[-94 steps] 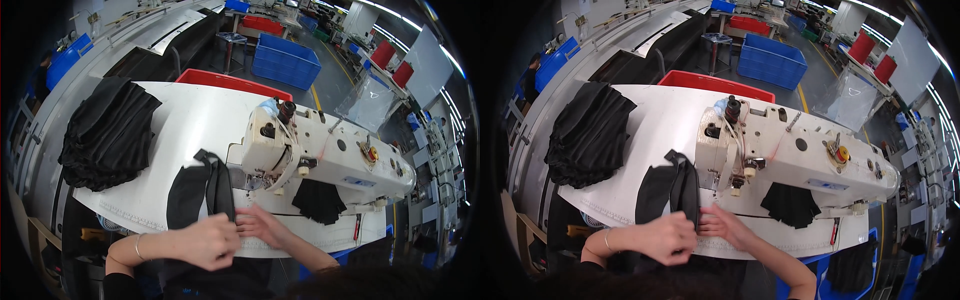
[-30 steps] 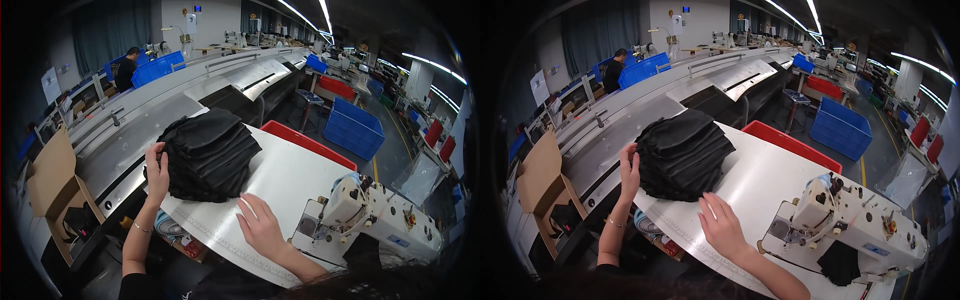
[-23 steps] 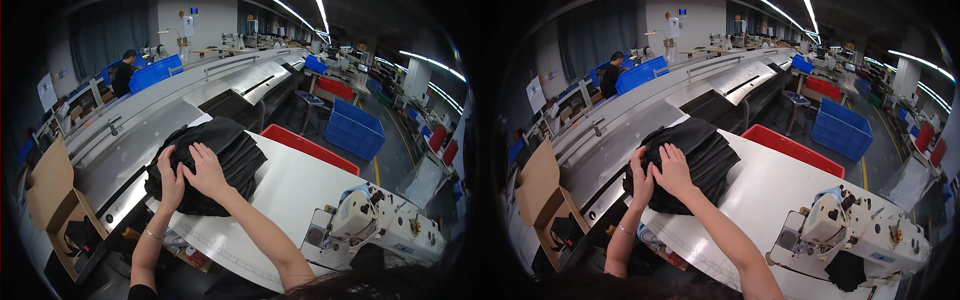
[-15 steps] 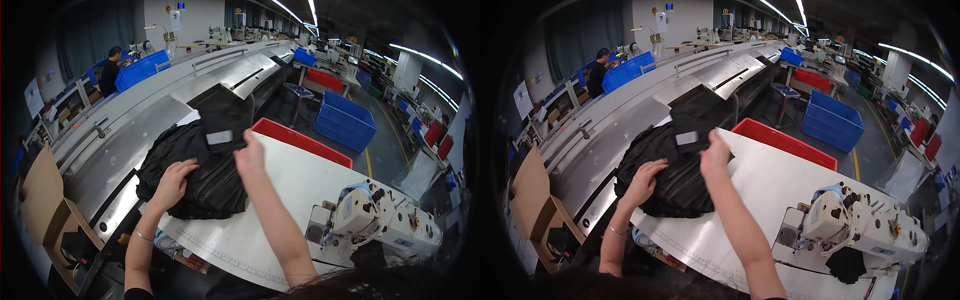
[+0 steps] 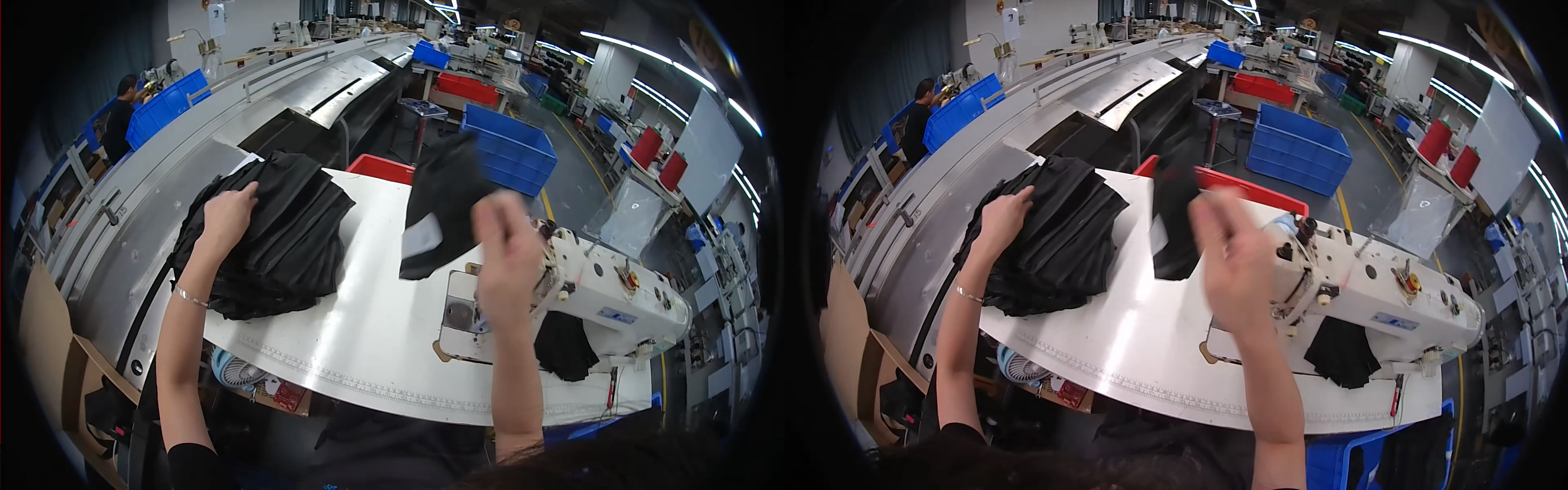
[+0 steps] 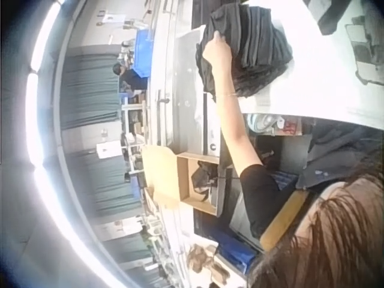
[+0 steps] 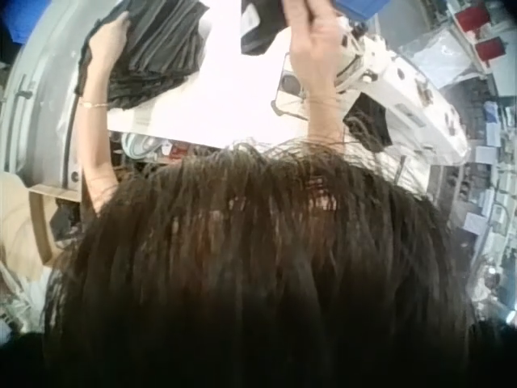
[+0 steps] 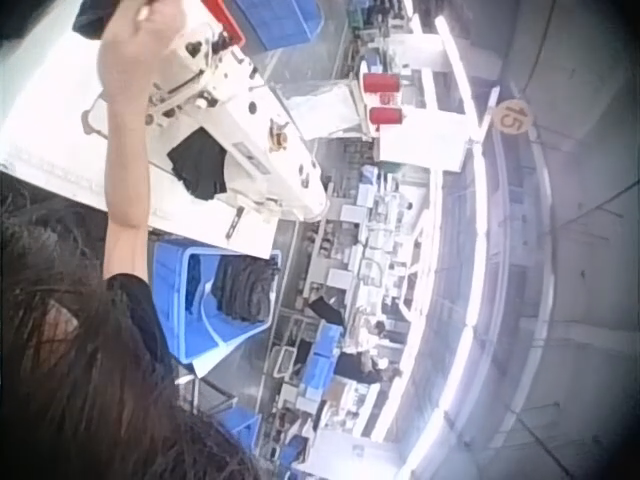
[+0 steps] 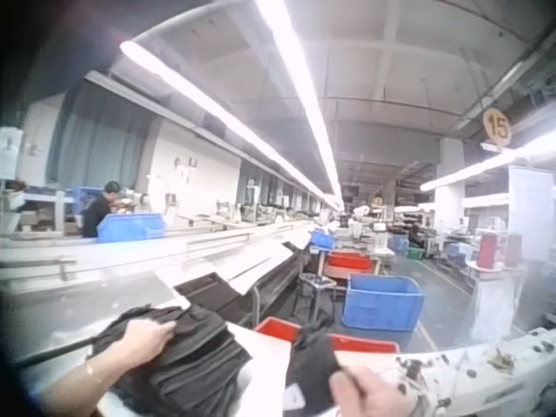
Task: Sewing a strap onto a bag component using an industrial sewing machine.
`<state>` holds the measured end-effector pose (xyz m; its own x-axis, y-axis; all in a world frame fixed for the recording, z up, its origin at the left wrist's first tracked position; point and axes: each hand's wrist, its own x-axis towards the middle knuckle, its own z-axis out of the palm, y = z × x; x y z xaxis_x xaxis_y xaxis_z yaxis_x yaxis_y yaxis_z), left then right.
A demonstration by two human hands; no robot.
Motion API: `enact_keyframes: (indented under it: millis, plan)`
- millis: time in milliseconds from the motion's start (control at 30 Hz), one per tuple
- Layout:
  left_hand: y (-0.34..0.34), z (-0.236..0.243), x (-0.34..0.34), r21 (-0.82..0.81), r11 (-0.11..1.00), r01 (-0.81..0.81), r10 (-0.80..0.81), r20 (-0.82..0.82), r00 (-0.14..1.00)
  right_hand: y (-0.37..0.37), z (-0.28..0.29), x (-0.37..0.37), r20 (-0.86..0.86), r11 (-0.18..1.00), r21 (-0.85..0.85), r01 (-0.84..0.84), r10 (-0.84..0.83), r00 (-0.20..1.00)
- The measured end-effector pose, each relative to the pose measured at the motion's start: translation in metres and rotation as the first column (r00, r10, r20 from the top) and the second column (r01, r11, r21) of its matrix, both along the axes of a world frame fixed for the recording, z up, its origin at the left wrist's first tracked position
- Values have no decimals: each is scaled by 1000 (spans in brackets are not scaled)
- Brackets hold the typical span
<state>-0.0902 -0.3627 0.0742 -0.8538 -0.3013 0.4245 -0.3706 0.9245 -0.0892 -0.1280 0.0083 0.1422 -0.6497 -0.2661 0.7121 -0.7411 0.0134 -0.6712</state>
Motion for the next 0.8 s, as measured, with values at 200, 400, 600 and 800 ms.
enact_keyframes:
  millis: [200,400,600,800]
  plan:
    - [202,-1,24,702,365,612,-627,-300,719,28,-169,92,-375,752,653,-86,420,826]
    - [291,-97,34,350,712,609,-700,288,654,-4,-190,134,-351,569,821,39,450,821]
    - [249,-96,35,916,259,308,-538,-128,833,53,-162,113,-502,788,580,-207,545,672]
    - [247,-56,53,740,492,459,-446,-238,862,71,-162,35,-679,681,668,301,391,621]
